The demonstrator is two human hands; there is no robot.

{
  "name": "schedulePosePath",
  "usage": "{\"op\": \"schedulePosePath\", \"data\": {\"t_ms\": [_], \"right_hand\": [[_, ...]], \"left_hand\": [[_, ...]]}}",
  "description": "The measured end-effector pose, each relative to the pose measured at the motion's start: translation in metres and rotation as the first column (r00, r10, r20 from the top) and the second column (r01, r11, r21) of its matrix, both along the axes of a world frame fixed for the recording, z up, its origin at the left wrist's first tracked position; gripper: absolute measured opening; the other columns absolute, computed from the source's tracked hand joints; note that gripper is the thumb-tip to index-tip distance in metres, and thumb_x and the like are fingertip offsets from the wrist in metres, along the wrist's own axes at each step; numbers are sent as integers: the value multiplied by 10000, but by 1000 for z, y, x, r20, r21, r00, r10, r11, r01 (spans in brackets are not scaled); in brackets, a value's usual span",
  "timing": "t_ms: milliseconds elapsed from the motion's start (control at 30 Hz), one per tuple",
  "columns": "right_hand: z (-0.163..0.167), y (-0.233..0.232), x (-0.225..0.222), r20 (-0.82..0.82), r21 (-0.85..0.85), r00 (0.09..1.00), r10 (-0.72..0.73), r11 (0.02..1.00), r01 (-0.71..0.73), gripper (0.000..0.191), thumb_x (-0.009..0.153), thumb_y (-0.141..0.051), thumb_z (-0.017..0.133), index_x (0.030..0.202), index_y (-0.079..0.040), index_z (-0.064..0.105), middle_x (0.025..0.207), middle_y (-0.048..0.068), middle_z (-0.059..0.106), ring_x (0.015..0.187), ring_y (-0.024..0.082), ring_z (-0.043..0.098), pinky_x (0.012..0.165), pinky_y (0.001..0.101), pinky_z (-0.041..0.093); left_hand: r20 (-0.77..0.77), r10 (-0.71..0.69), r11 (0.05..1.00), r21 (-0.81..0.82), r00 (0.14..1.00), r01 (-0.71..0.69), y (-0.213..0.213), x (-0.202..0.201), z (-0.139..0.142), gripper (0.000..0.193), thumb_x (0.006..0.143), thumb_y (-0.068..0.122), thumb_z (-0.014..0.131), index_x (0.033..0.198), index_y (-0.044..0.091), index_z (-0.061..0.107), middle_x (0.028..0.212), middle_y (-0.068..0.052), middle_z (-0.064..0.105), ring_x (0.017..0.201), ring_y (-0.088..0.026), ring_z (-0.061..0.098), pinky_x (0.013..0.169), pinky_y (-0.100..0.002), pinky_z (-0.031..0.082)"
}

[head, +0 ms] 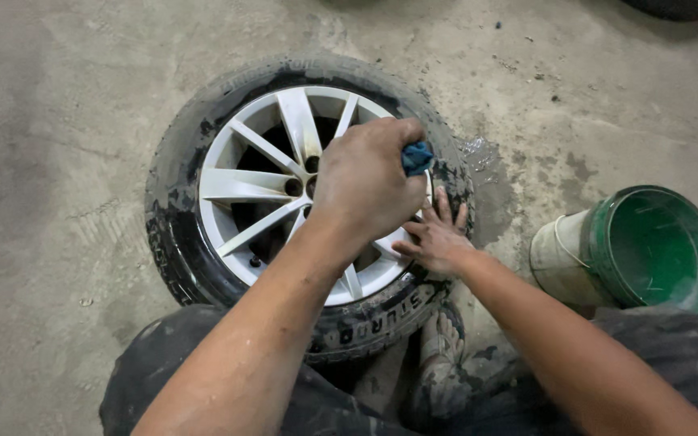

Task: The person scrubs the white alloy rim of a car tire with a blue sponge and a small brush, focusing on the spokes and center hub. They repeatedly dip the sponge into a nearby green bucket of water and wipe the rim surfaces.

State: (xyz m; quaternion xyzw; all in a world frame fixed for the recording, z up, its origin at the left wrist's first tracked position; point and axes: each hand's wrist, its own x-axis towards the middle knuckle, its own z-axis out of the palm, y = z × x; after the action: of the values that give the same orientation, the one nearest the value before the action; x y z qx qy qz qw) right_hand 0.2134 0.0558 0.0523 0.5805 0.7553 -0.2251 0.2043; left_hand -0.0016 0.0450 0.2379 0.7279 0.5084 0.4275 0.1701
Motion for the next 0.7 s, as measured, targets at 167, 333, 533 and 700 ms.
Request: {"op": "schedulePosePath", "data": {"t_ms": [167, 333, 533, 700], "right_hand": [[1, -16, 21, -55, 116, 998, 29, 993, -22, 702, 837, -721, 532, 1438, -359, 555, 1719, 73, -144, 1543, 407, -224, 1154, 718, -76], [-5, -22, 18, -50, 150, 997, 57, 988, -49, 725, 902, -700, 496, 1531, -343, 439, 1705, 103, -123, 1540, 420, -182, 1152, 745, -59], [11, -56, 32, 25, 184, 998, 59, 981, -63, 823, 865, -732, 484, 1595, -379, 346, 1698, 88, -119, 1536, 431, -146, 1131, 757, -14], [8, -41, 17, 22, 211, 998, 59, 975, -62, 785, 878, -748, 464, 1558, -369, 364, 1702, 99, -107, 1539, 440, -149, 1124, 780, -26]], "left_hand": [[7, -16, 997, -71, 1000, 16, -7, -4, 0, 253, 719, 115, 712, 972, 107, 727, 931, -118, 722, 931, -340, 702, 828, -469, 537], [45, -33, 999, 6, 998, 33, -5, -5, -1, 305, 673, 143, 732, 974, 95, 720, 915, -130, 713, 897, -356, 695, 782, -477, 537], [-2, -24, 999, -48, 1000, 24, -4, -3, -3, 197, 746, 110, 692, 941, 90, 711, 896, -133, 710, 908, -352, 696, 807, -488, 533], [-29, -40, 999, 0, 999, 40, 0, 5, -4, 227, 690, 100, 701, 916, 82, 710, 882, -141, 712, 904, -373, 688, 789, -496, 528]]}}
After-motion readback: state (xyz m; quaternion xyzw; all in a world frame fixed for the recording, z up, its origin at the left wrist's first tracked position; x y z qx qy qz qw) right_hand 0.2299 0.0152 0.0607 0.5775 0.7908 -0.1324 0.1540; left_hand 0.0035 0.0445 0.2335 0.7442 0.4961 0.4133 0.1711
